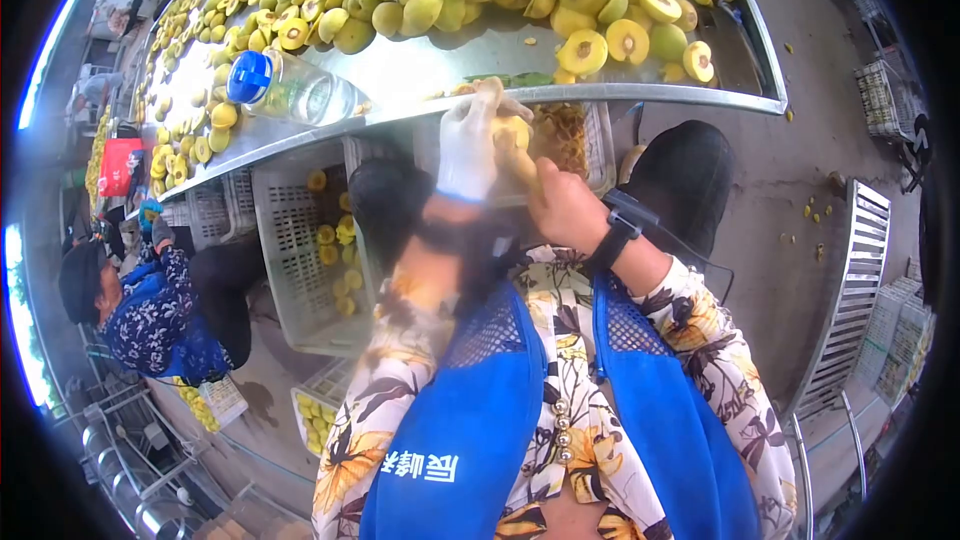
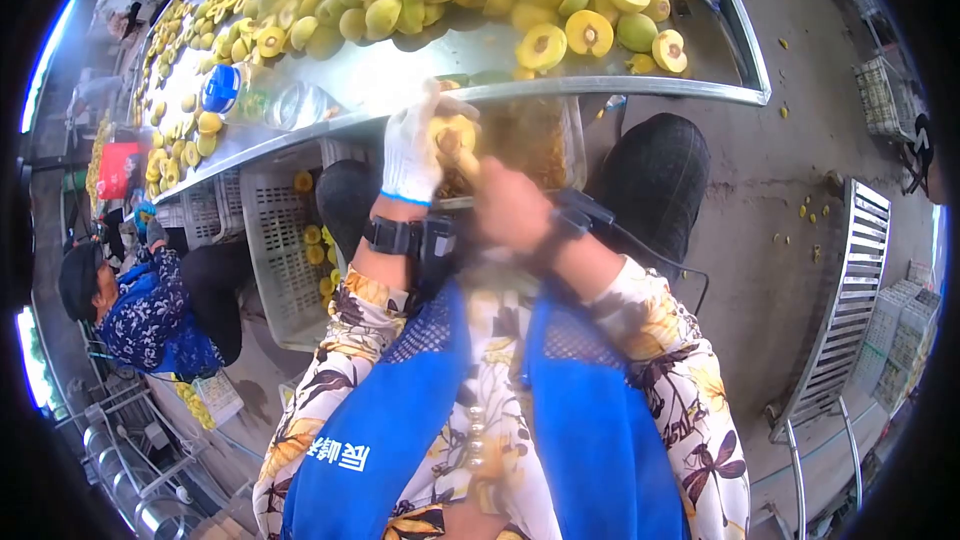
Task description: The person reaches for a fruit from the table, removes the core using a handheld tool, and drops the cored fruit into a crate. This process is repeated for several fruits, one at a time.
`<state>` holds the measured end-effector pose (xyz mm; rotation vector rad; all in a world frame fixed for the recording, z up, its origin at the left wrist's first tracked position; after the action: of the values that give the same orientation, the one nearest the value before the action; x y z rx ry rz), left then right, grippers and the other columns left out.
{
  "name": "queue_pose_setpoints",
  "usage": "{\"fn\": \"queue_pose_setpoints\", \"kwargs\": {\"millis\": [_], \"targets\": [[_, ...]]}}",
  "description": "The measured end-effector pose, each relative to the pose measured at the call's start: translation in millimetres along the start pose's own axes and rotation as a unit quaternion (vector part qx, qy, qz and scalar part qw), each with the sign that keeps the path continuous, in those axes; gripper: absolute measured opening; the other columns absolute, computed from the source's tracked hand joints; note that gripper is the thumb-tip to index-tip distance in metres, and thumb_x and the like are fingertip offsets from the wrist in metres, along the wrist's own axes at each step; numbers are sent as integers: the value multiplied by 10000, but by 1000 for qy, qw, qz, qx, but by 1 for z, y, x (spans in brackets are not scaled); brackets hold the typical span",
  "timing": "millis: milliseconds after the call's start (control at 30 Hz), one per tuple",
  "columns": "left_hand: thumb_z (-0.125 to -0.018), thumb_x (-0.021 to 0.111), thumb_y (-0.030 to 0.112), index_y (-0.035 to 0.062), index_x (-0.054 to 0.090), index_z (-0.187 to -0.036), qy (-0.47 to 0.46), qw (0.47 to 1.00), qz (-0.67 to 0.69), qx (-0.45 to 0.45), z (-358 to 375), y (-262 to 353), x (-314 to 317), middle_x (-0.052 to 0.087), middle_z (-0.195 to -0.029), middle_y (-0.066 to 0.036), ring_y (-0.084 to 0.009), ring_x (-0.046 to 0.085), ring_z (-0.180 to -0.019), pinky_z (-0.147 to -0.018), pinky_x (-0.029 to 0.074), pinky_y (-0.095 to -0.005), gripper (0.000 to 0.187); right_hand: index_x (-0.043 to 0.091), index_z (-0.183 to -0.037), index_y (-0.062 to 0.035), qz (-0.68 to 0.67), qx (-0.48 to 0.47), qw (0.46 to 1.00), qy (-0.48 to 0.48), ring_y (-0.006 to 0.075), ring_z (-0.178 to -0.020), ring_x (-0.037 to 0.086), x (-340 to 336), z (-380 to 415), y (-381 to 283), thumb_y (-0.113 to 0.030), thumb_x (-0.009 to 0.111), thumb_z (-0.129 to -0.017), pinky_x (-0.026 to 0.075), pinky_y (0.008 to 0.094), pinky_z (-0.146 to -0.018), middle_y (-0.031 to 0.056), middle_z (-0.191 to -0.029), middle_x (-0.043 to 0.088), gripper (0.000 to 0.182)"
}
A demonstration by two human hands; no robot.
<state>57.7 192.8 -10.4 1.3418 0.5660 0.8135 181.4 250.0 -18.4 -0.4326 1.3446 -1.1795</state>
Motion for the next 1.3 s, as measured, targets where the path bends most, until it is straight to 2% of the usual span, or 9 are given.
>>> {"fn": "queue_pose_setpoints", "kwargs": {"millis": [133, 500, 833, 967, 1000, 1033, 1100, 1133, 1300], "targets": [[-901, 445, 386, 0, 555, -958, -78, 996, -18, 35, -12, -3, -3, 611, -759, -100, -173, 563, -701, -604, 466, -260, 406, 451, -946, 34, -40, -8, 999, -5, 477, -747, 532, 3, 1, 4, -157, 530, -780, 438, 474, -637, 303, -724, 551, 266], [-886, 500, 358, 34, 537, -972, 15, 977, 152, -147, 5, -24, 7, 603, -759, -117, -158, 557, -611, -526, 452, -264, 337, 446, -1005, -2, -299, 107, 943, -102, 94, -380, 443, 7, 8, -8, -101, 484, -782, 363, 253, -339, 33, -597, 481, 247], [-870, 485, 324, 58, 536, -878, -35, 919, 308, -243, 6, -25, 15, 587, -721, -96, -182, 557, -580, -465, 461, -283, 270, 463, -1019, -101, -630, 169, 687, -319, 38, -359, 305, 20, 10, 7, -25, 494, -835, 253, 204, -311, -29, -548, 367, 201], [-837, 505, 408, 122, 512, -878, 128, 950, 262, -110, 2, -5, -61, 570, -730, -73, -208, 569, -624, -458, 430, -278, 289, 490, -1000, -70, -553, 81, 748, -359, 81, -467, 441, 16, 16, 1, -127, 550, -815, 334, 236, -372, -1, -611, 465, 203], [-843, 519, 349, 73, 527, -955, 158, 976, -136, 64, 11, 23, -92, 597, -775, -92, -235, 589, -695, -520, 463, -298, 298, 501, -999, -66, -419, 85, 854, -298, 118, -506, 484, 13, 11, 8, -141, 548, -817, 370, 266, -410, 31, -641, 501, 203], [-849, 533, 290, 25, 542, -1032, 167, 815, -503, 234, 27, 48, -112, 624, -821, -111, -261, 609, -766, -583, 497, -318, 322, 512, -997, -62, -269, 85, 933, -222, 156, -545, 527, 8, 7, 14, -156, 546, -818, 406, 296, -447, 63, -670, 537, 205], [-771, 612, 294, 54, 619, -1019, 271, 865, -422, 1, 25, 50, -174, 599, -1027, -153, -274, 598, -882, -799, 462, -320, 346, 538, -955, -55, -23, 6, 998, -62, 251, -588, 582, 0, -1, 30, -212, 585, -787, 456, 350, -512, 128, -695, 589, 235], [-769, 607, 366, 71, 613, -1049, 289, 756, -586, 38, 26, 58, -190, 589, -1062, -159, -291, 584, -932, -824, 447, -354, 407, 553, -916, -53, 72, -71, 995, 12, 309, -591, 595, 2, -5, 41, -253, 626, -754, 469, 375, -540, 162, -691, 605, 267], [-773, 630, 333, 43, 559, -1114, 141, 850, -484, 154, -29, 63, -114, 589, -1068, -172, -288, 584, -932, -846, 444, -367, 454, 556, -983, -74, 41, -37, 994, 89, 365, -735, 583, 1, -10, 43, -330, 633, -738, 458, 430, -646, 190, -780, 607, 362]]}}
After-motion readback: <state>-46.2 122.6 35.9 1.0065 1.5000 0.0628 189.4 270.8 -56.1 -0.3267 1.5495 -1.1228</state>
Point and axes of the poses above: each hand's wrist, its own z-axis away from the middle knuckle, its own x-axis out of the palm, y = z × x, the point moved 4 cm from there along -z, towards the middle knuckle
